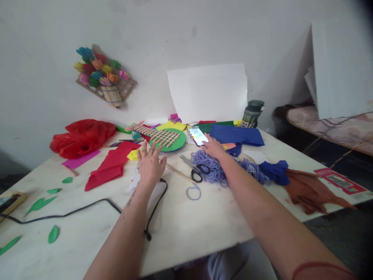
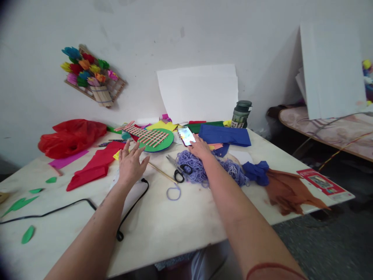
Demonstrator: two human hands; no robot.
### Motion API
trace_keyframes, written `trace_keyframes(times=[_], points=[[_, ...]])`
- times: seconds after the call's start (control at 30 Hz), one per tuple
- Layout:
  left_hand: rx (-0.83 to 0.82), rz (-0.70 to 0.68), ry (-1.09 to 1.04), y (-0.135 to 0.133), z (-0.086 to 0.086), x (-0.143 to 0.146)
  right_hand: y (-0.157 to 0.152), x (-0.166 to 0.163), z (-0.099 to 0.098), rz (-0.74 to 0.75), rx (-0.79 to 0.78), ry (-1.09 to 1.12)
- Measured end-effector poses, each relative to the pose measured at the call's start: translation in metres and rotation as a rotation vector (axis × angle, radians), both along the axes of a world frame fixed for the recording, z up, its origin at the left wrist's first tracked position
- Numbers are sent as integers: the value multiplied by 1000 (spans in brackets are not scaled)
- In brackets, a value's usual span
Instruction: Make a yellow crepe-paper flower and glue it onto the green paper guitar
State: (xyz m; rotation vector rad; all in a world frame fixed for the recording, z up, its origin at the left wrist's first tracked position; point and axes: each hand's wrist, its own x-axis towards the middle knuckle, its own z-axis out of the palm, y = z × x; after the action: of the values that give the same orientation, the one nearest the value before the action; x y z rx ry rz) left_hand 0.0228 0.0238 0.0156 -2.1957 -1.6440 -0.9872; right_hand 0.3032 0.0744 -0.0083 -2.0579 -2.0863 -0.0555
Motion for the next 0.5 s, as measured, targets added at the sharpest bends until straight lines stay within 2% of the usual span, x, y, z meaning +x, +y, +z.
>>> trace_keyframes(times=[0.17,0.5], points=[[-12,-16,16,-1,1,1,2,1,-2,2,29,0],[-30,-20,16,-1,-1,3,3,4,-6,-113,276,65]])
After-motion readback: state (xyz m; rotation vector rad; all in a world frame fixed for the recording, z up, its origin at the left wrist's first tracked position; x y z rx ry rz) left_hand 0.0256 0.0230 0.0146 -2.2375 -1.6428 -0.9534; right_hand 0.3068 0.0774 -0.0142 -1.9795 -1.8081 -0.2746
